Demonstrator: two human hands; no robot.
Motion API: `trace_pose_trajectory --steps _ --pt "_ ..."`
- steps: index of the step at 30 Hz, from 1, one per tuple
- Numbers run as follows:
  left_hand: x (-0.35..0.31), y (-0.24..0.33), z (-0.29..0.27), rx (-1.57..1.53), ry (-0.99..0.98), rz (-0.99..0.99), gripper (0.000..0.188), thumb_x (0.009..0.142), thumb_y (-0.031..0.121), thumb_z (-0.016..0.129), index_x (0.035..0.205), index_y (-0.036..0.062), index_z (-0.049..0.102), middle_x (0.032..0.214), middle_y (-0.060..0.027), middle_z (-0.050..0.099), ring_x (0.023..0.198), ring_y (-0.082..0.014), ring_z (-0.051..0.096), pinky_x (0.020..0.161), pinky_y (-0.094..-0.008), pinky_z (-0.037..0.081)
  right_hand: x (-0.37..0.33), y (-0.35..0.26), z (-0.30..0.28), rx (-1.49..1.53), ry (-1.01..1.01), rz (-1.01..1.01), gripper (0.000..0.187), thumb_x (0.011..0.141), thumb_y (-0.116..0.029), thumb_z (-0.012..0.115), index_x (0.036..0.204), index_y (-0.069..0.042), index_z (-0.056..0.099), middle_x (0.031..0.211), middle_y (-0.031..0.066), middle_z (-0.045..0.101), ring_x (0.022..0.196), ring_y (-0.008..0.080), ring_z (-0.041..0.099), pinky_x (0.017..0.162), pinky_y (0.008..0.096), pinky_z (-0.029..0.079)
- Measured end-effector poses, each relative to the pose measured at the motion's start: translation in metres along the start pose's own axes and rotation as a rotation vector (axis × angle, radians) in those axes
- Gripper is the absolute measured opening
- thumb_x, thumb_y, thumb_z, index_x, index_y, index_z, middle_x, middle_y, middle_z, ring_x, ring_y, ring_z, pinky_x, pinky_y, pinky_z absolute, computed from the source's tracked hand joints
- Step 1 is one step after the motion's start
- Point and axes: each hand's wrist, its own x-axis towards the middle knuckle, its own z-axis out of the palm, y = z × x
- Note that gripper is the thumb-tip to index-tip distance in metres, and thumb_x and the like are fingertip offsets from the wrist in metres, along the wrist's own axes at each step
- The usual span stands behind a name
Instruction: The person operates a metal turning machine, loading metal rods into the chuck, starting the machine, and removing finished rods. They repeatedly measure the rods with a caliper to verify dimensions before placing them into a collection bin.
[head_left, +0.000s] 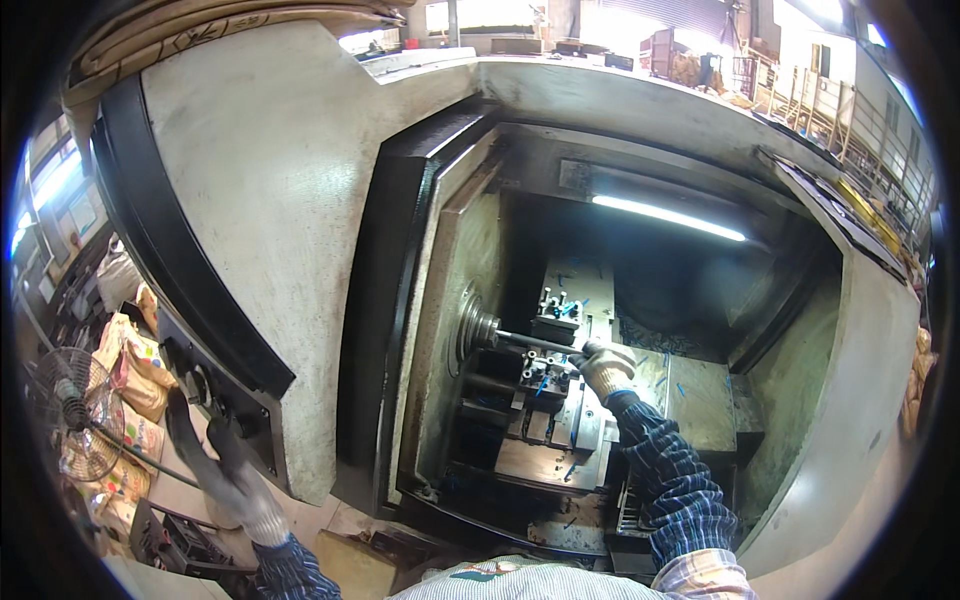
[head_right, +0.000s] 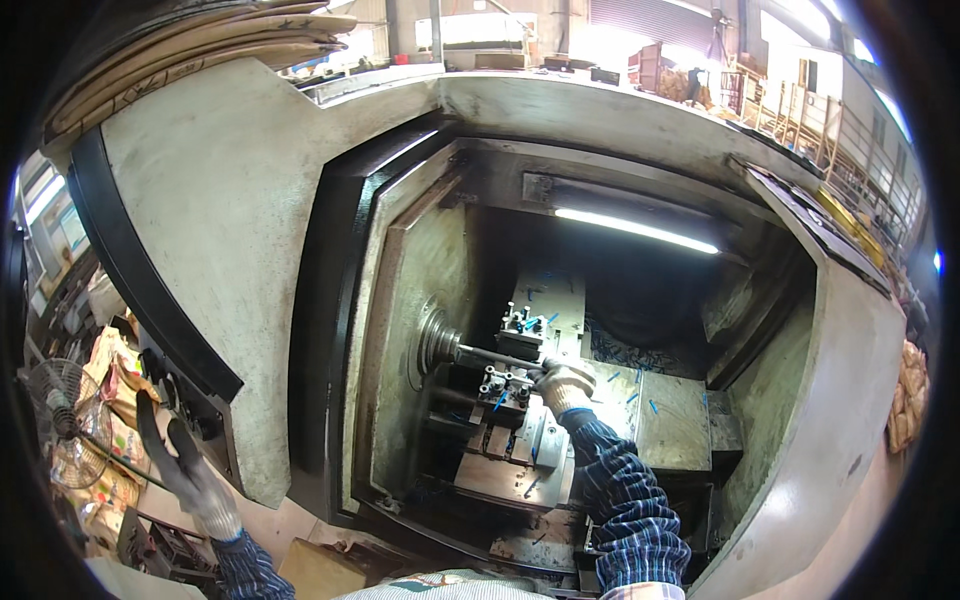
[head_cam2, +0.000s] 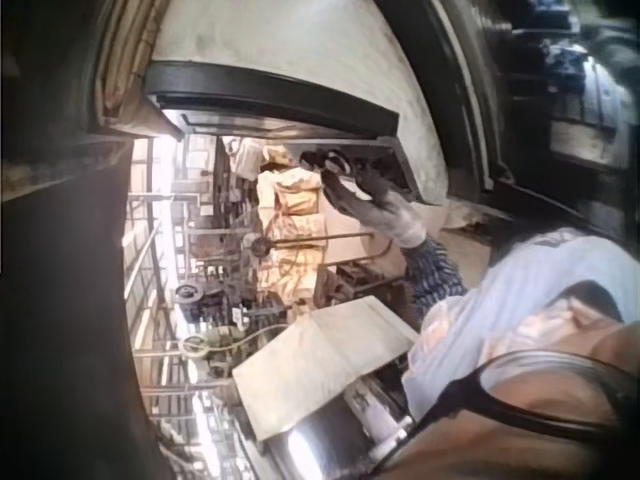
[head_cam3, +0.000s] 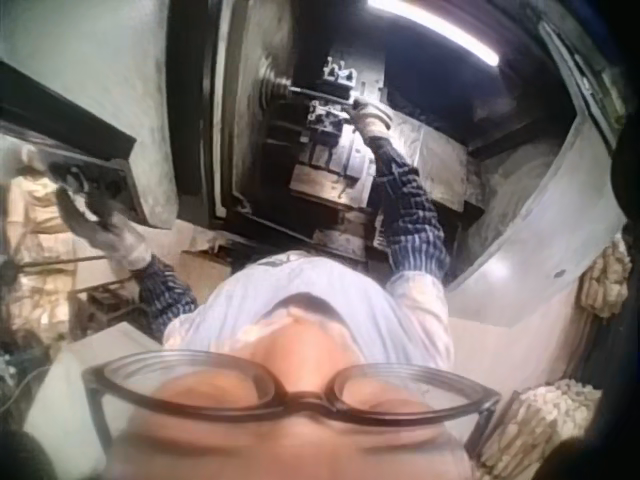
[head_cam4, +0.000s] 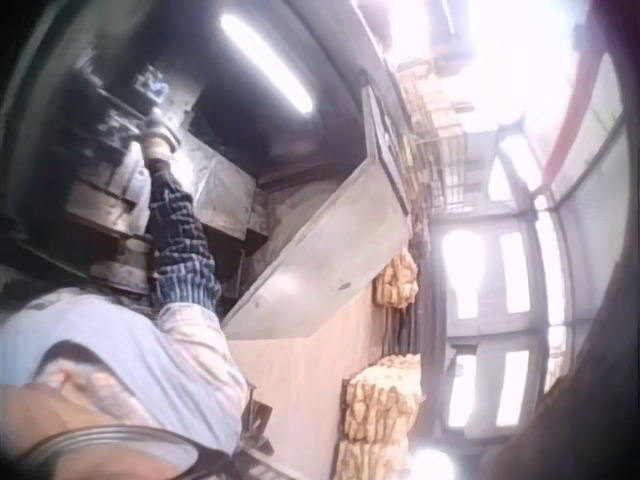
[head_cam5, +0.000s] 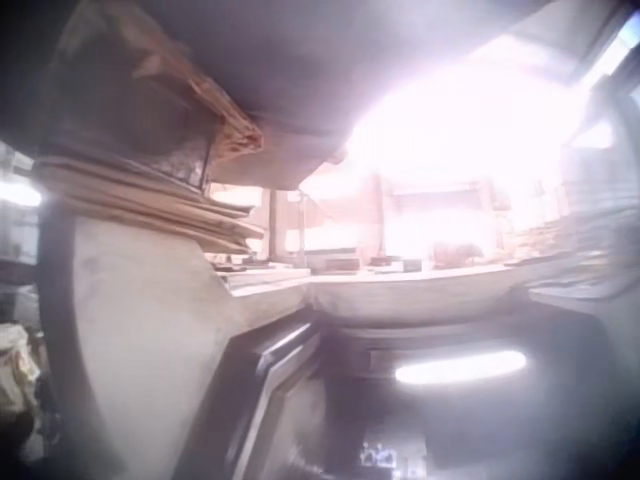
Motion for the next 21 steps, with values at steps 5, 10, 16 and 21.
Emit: trace_pose_trajectory --steps 5,10,16,21 --pt "-0.01 -0.042 0.02 -0.004 -0.124 -0.063 0.059 0.109 0.038 0.043 0.15 -0.0044 0.045 0.15 -0.0224 0.051 0.14 -0.036 0.046 0.118 -0.0447 0.033 0.023 -0.003 0.024 0.077 -0.056 -0.003 0.039 0.09 -0.053 0.073 0.105 -0.017 0.078 0.091 0.0083 0.076 0.082 0.0252 0.072 0.076 0.0392 0.057" --pt "-0.011 -0.033 0.026 -0.137 0.003 -0.231 0.06 0.107 0.038 0.05 0.148 -0.0054 0.046 0.148 -0.0222 0.053 0.14 -0.0358 0.046 0.119 -0.0457 0.032 0.047 0.008 0.044 0.457 -0.256 0.002 0.037 0.091 -0.045 0.078 0.112 -0.015 0.076 0.093 0.0078 0.076 0.082 0.0183 0.071 0.077 0.0378 0.057" --pt "-0.013 -0.041 0.026 -0.258 0.053 -0.303 0.045 0.104 0.027 0.053 0.133 -0.0065 0.055 0.141 -0.0219 0.057 0.132 -0.0305 0.054 0.114 -0.0407 0.039 0.058 -0.028 0.045 0.576 -0.421 -0.104 0.028 0.097 -0.037 0.071 0.111 -0.012 0.074 0.099 0.0097 0.075 0.093 0.0246 0.07 0.085 0.0395 0.055" --pt "-0.023 -0.075 0.024 -0.552 0.165 -0.268 0.048 0.107 0.025 0.053 0.145 -0.0044 0.048 0.147 -0.0162 0.053 0.135 -0.0284 0.051 0.112 -0.041 0.044 0.074 -0.013 0.027 -0.04 -0.385 -0.295 0.045 0.096 -0.054 0.061 0.116 -0.017 0.075 0.116 0.0138 0.074 0.111 0.0341 0.069 0.096 0.0477 0.052"
